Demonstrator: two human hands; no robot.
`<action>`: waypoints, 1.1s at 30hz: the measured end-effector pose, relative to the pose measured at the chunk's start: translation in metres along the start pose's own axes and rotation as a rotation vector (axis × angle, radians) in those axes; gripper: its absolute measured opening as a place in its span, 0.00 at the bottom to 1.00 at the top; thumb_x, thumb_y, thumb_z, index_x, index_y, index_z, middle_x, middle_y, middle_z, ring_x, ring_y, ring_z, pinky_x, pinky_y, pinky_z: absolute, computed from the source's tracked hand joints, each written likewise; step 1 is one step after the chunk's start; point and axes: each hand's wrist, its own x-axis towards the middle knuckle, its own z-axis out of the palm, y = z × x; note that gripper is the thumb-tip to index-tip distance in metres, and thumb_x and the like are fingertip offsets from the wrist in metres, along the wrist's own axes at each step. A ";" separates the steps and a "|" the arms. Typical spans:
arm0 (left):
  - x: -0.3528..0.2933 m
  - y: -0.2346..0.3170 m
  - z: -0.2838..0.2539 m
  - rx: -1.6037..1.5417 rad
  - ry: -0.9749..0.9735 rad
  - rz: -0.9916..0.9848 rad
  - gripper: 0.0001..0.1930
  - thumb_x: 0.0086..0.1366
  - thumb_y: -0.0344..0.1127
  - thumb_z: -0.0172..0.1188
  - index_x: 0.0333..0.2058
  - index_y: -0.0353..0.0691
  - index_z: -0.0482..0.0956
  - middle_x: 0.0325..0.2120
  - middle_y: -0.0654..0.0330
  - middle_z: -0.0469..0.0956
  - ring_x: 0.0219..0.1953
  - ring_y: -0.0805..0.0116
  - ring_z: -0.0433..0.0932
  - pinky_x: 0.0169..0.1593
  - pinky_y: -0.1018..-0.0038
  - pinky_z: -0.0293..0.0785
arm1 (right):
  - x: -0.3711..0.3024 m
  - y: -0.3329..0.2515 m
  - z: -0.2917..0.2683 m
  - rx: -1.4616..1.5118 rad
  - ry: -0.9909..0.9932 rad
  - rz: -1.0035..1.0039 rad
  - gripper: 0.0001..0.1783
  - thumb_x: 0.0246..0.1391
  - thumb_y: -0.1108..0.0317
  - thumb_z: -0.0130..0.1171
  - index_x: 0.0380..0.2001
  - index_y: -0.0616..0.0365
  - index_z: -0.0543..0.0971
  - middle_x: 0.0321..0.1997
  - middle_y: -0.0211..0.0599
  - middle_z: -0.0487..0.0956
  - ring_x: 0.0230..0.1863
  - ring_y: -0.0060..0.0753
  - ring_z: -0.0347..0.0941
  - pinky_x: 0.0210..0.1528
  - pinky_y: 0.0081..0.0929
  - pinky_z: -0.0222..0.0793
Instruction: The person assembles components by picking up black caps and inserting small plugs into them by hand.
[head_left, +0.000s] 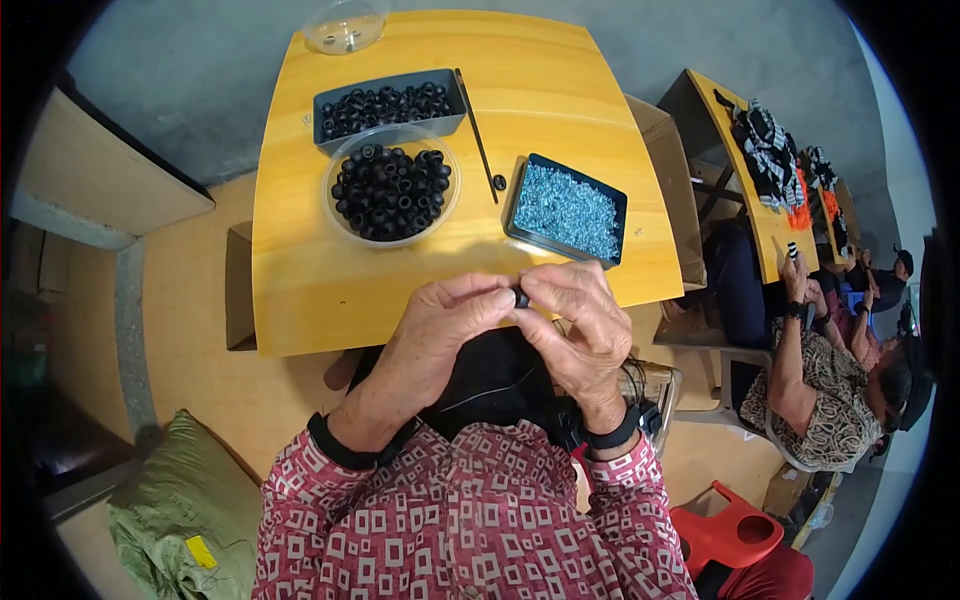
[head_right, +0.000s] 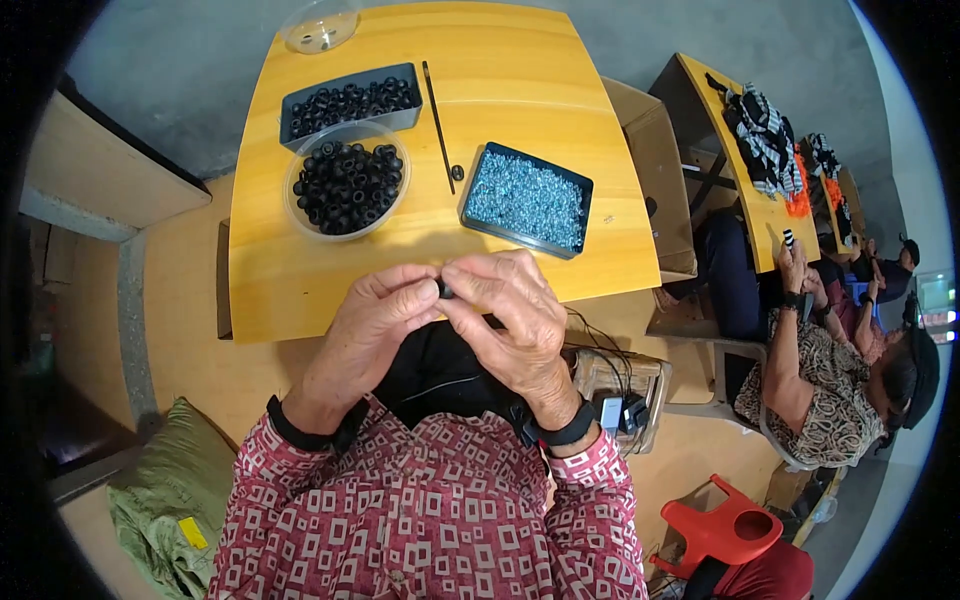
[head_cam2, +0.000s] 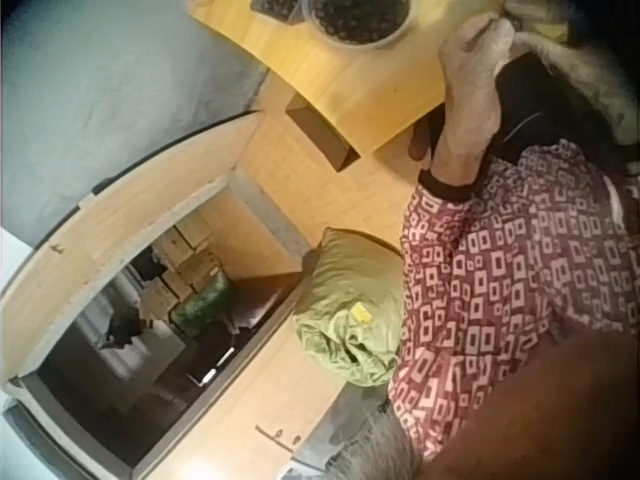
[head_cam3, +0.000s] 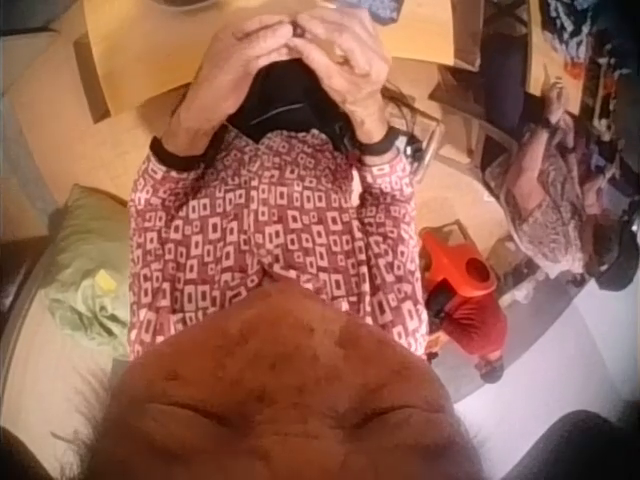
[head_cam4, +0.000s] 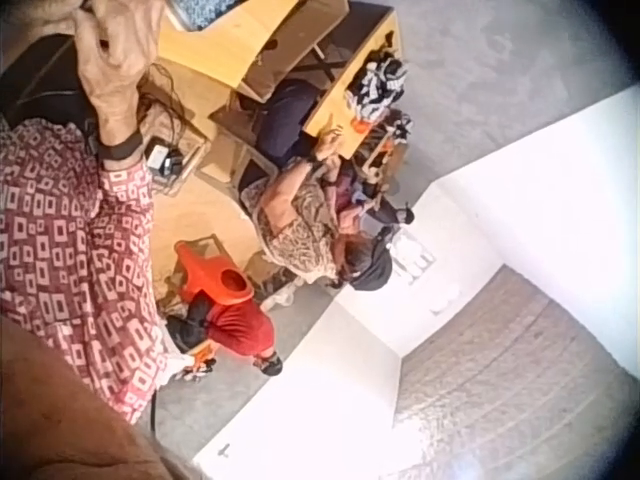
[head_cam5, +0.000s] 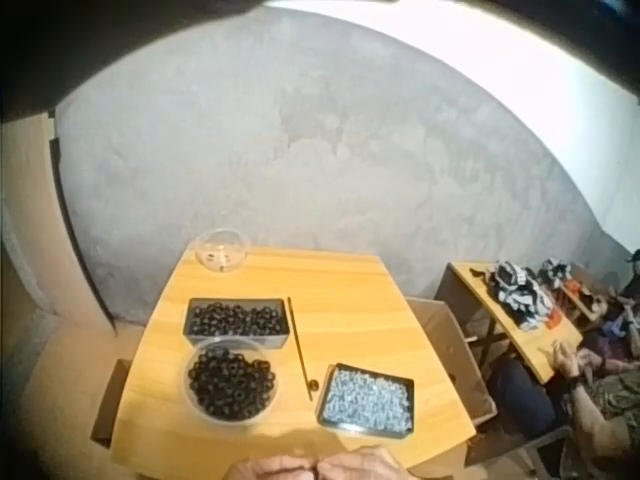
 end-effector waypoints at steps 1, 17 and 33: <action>0.002 0.001 0.000 -0.006 -0.013 0.009 0.12 0.63 0.35 0.59 0.42 0.35 0.78 0.34 0.65 0.79 0.37 0.80 0.75 0.44 0.83 0.72 | -0.001 0.001 0.000 0.011 0.028 -0.010 0.17 0.34 0.78 0.70 0.34 0.61 0.80 0.35 0.38 0.80 0.35 0.38 0.75 0.36 0.28 0.70; -0.005 -0.005 0.013 0.105 -0.003 0.209 0.09 0.57 0.23 0.63 0.38 0.34 0.79 0.34 0.65 0.79 0.38 0.78 0.76 0.44 0.81 0.73 | 0.004 -0.011 -0.030 0.197 -0.072 0.125 0.09 0.39 0.78 0.67 0.29 0.59 0.82 0.31 0.35 0.79 0.33 0.31 0.72 0.37 0.26 0.65; -0.007 -0.006 0.017 0.581 -0.006 0.487 0.10 0.54 0.21 0.63 0.36 0.33 0.79 0.32 0.59 0.79 0.36 0.73 0.77 0.42 0.79 0.73 | 0.000 -0.010 -0.033 0.083 -0.052 -0.036 0.10 0.36 0.83 0.60 0.25 0.60 0.78 0.28 0.38 0.79 0.31 0.33 0.74 0.35 0.27 0.68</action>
